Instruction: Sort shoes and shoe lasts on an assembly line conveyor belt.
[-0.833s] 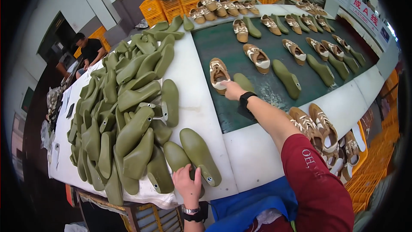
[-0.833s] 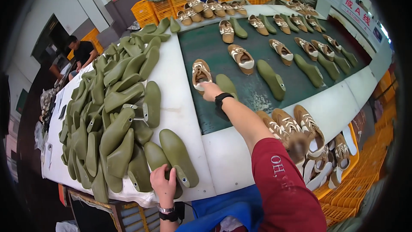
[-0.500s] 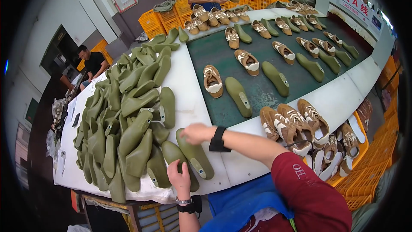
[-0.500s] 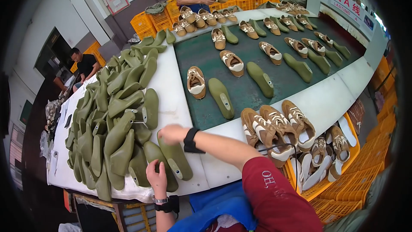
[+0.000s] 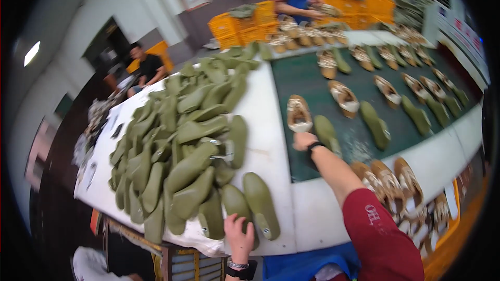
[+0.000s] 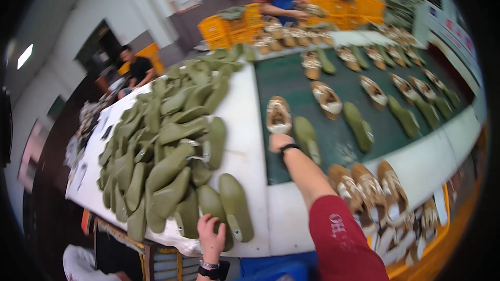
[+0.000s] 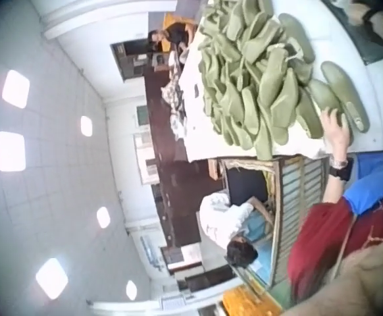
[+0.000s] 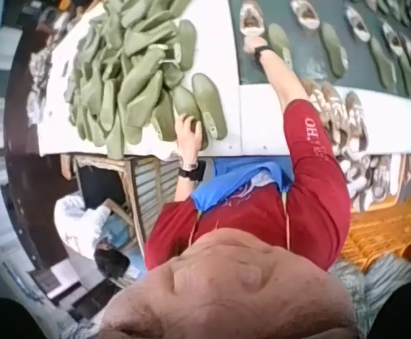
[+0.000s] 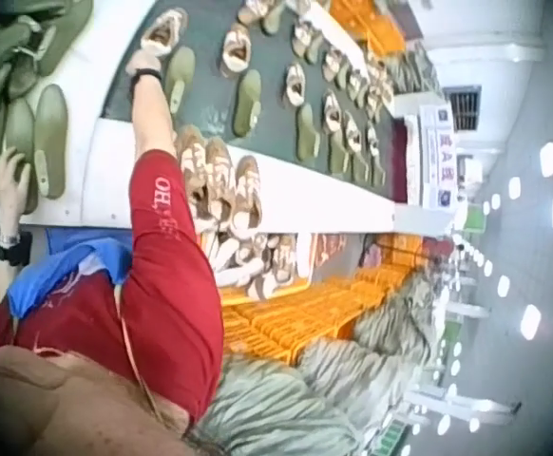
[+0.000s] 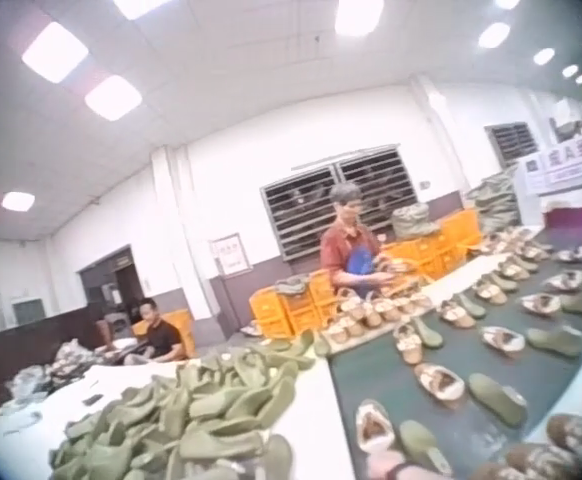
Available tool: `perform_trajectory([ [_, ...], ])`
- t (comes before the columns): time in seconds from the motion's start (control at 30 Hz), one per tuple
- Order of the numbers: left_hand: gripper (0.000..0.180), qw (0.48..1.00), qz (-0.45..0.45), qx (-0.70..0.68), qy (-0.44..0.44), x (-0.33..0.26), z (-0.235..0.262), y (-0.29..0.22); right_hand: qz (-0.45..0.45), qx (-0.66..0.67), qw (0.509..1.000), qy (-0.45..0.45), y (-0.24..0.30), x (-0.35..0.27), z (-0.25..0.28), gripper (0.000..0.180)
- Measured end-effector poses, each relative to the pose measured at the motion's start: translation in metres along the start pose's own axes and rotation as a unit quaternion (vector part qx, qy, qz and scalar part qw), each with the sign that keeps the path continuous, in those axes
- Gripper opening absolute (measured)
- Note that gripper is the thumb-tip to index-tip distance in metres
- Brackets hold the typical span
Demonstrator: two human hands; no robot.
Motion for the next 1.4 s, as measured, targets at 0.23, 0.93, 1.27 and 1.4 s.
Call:
perform_trajectory([
  [0.23, 0.027, 1.000, -0.009, 0.017, -0.004, -0.001, 0.001, -0.007, 0.015, 0.104, 0.988, -0.114, -0.043, 0.049, -0.045, 0.037],
  [0.93, 0.055, 0.968, 0.142, -0.206, 0.015, -0.008, -0.063, -0.018, 0.145, -0.043, 0.987, -0.061, 0.088, -0.206, -0.101, 0.030],
  [1.27, 0.044, 0.964, 0.106, -0.243, 0.016, 0.010, -0.088, -0.034, 0.121, 0.011, 0.978, -0.170, 0.067, -0.212, -0.090, 0.036],
  [1.4, 0.043, 0.944, 0.121, -0.306, 0.000, 0.007, -0.080, -0.023, 0.180, 0.089, 0.948, -0.247, 0.067, -0.212, -0.091, 0.026],
])
Point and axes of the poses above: each hand's wrist, its own x-axis towards the middle knuckle, its own z-axis out of the back of the hand, y = z × x, the point moved 2 cm from there along x, towards the middle knuckle, and after that the axes turned 8 degrees about -z, right-handed, at the moved point
